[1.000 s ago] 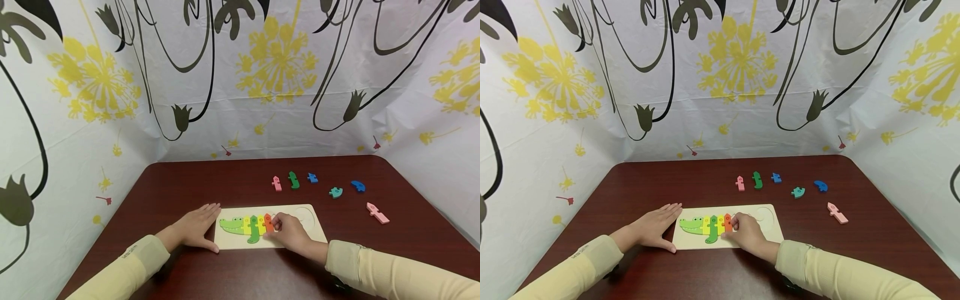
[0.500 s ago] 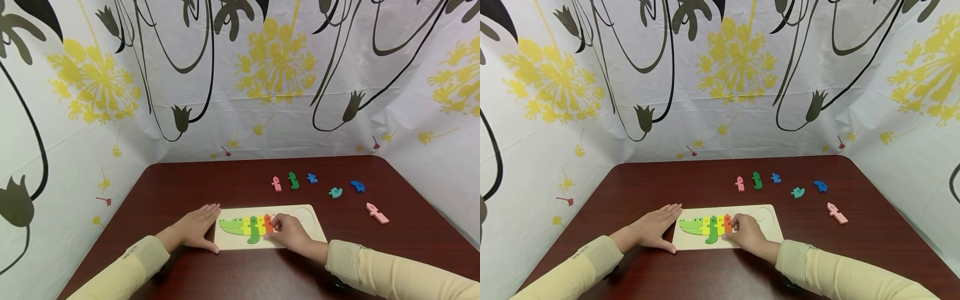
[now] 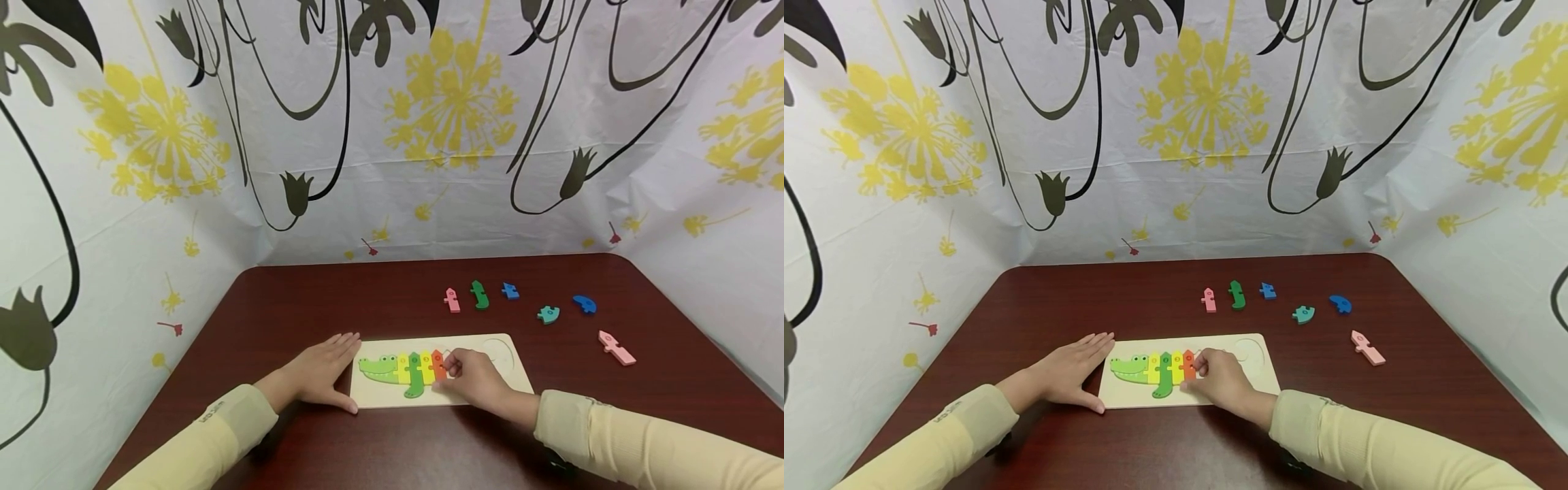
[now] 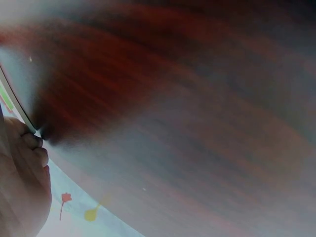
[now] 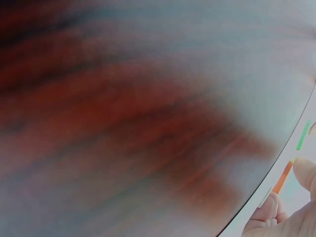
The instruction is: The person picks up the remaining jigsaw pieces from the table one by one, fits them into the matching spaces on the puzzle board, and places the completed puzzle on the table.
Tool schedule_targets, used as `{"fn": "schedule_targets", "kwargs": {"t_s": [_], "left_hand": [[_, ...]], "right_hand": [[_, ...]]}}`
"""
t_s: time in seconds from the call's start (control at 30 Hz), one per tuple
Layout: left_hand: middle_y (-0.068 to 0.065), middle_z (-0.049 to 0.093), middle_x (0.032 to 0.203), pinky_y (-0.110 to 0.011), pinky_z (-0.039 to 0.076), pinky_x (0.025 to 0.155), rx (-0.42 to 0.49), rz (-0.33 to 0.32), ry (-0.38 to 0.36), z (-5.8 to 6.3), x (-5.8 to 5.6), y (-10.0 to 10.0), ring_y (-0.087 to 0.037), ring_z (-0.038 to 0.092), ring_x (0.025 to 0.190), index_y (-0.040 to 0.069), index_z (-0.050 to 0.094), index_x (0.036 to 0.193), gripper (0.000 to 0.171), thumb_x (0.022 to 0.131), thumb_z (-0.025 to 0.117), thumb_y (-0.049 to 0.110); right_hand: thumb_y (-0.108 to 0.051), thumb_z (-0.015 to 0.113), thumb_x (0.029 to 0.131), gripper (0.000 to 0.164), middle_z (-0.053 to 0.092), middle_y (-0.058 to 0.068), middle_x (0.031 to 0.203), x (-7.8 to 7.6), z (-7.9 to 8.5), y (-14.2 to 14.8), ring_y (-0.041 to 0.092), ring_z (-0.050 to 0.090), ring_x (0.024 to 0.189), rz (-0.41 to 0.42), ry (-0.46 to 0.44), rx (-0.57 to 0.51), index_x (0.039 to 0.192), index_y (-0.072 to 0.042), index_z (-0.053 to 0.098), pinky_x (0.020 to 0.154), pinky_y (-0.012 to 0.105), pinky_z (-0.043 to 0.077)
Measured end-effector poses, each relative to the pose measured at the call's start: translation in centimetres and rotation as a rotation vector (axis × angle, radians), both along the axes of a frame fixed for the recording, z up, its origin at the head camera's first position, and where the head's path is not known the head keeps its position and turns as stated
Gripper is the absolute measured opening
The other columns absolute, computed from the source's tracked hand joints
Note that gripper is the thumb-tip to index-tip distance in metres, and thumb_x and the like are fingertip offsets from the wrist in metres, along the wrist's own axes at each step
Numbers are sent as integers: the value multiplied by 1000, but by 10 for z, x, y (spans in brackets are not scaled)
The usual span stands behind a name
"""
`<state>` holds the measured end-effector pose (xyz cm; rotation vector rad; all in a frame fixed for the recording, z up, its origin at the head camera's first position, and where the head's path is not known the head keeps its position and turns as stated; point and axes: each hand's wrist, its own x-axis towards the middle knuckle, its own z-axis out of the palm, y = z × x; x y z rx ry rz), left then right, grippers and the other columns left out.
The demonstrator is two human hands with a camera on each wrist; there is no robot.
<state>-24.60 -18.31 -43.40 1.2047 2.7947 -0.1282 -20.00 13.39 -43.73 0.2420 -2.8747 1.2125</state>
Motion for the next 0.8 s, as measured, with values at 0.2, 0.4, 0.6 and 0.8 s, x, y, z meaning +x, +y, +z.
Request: {"fn": "schedule_targets", "kwargs": {"t_s": [0.2,0.4,0.6,0.8], "left_hand": [[-14,17,160,-36,14,117,-4,-4,4,0,-1,0,-24,14,146,0,20,154,122,73,40,90],[-14,17,160,-36,14,117,-4,-4,4,-1,-1,0,-25,14,146,0,20,154,123,73,40,90],[-14,17,160,-36,14,117,-6,-4,0,-1,-1,1,-24,13,146,0,20,154,123,73,40,90],[-15,18,159,-36,14,117,-5,-9,9,-1,-2,1,-25,14,146,0,20,154,123,73,40,90]], "right_hand": [[-14,89,69,29,53,-3,68,1,1,2,12,49,64,0,1,-34,80,-7,63,59,27,42],[-15,89,69,29,55,-2,70,1,3,6,13,50,65,-9,0,-54,81,-6,64,61,27,44],[-18,89,69,32,55,-2,72,0,6,12,13,51,66,-30,-6,-62,86,-5,65,59,26,45],[-19,87,72,33,56,-1,76,-2,14,21,14,52,69,-43,20,-50,91,-3,66,62,26,46]]}}
